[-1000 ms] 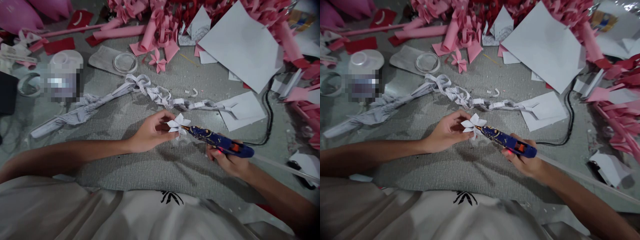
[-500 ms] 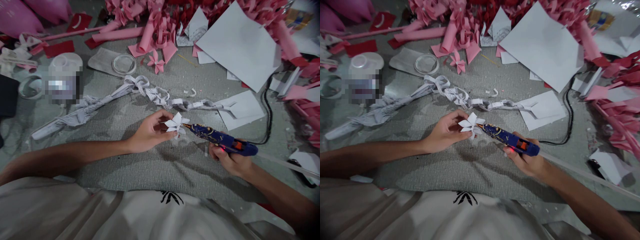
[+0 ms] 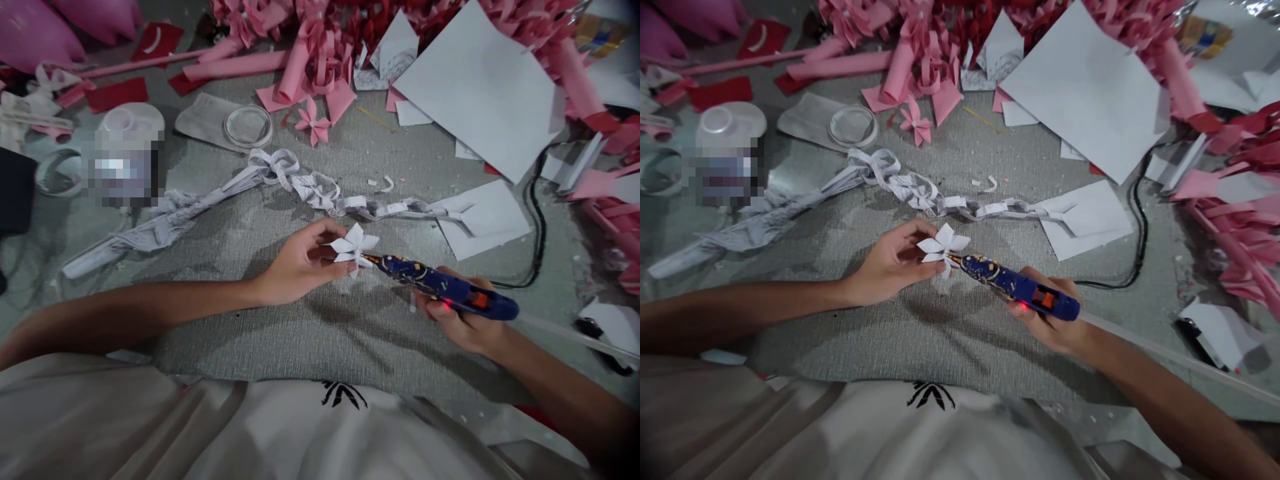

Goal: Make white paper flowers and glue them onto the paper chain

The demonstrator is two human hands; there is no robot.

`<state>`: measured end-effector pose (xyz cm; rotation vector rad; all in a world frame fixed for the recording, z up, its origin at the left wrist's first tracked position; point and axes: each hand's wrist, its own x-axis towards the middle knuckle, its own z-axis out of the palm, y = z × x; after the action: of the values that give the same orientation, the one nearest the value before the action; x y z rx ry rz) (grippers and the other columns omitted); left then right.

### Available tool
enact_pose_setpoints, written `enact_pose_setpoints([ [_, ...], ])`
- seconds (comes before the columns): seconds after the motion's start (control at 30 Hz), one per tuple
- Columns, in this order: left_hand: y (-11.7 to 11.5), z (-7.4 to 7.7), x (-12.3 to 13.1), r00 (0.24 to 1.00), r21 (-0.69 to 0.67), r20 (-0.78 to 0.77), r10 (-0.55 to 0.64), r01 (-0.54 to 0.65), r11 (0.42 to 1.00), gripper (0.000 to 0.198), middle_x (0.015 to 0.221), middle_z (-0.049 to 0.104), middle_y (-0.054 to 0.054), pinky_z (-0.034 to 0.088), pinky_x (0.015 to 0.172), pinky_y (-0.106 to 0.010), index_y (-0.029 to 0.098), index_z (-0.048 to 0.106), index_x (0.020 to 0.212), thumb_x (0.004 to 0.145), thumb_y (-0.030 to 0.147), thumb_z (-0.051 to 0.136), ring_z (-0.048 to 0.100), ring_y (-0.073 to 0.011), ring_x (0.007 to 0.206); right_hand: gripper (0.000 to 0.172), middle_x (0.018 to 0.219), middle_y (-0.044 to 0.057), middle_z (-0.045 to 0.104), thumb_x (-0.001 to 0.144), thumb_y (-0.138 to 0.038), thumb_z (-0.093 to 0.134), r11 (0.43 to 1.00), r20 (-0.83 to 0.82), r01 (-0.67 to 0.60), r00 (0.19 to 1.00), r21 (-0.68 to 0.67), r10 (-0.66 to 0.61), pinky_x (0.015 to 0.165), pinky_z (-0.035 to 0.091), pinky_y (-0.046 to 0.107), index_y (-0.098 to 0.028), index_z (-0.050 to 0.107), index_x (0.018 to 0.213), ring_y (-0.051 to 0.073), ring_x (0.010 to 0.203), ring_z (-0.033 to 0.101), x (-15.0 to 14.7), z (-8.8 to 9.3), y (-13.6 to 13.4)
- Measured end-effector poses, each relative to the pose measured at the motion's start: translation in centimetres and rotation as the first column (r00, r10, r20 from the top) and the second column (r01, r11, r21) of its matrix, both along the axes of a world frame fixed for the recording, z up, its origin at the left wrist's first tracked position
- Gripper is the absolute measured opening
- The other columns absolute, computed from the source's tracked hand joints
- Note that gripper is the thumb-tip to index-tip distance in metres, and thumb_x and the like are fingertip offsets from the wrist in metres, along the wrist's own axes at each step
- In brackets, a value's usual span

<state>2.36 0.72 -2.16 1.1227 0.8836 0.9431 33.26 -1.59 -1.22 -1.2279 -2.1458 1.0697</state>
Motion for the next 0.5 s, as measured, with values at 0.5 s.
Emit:
enact_pose_setpoints([
  [0.5,-0.4,0.3,0.1,1.0,0.001,0.022,0.004,-0.004,1.0,0.04,0.095,0.068,-0.001,0.063,0.074,-0.023,0.02,0.06,0.105,0.08,0.028,0.09,0.071,-0.0126,0.082,0.032,0.065,-0.003,0.06,0.107,-0.051,0.052,0.979,0.151,-0.025,0.988,0.202,-0.006,0.053,0.04,0.028,-0.024,0.059,0.092,0.012,0.05,0.052,-1.4,0.8,-0.7],
])
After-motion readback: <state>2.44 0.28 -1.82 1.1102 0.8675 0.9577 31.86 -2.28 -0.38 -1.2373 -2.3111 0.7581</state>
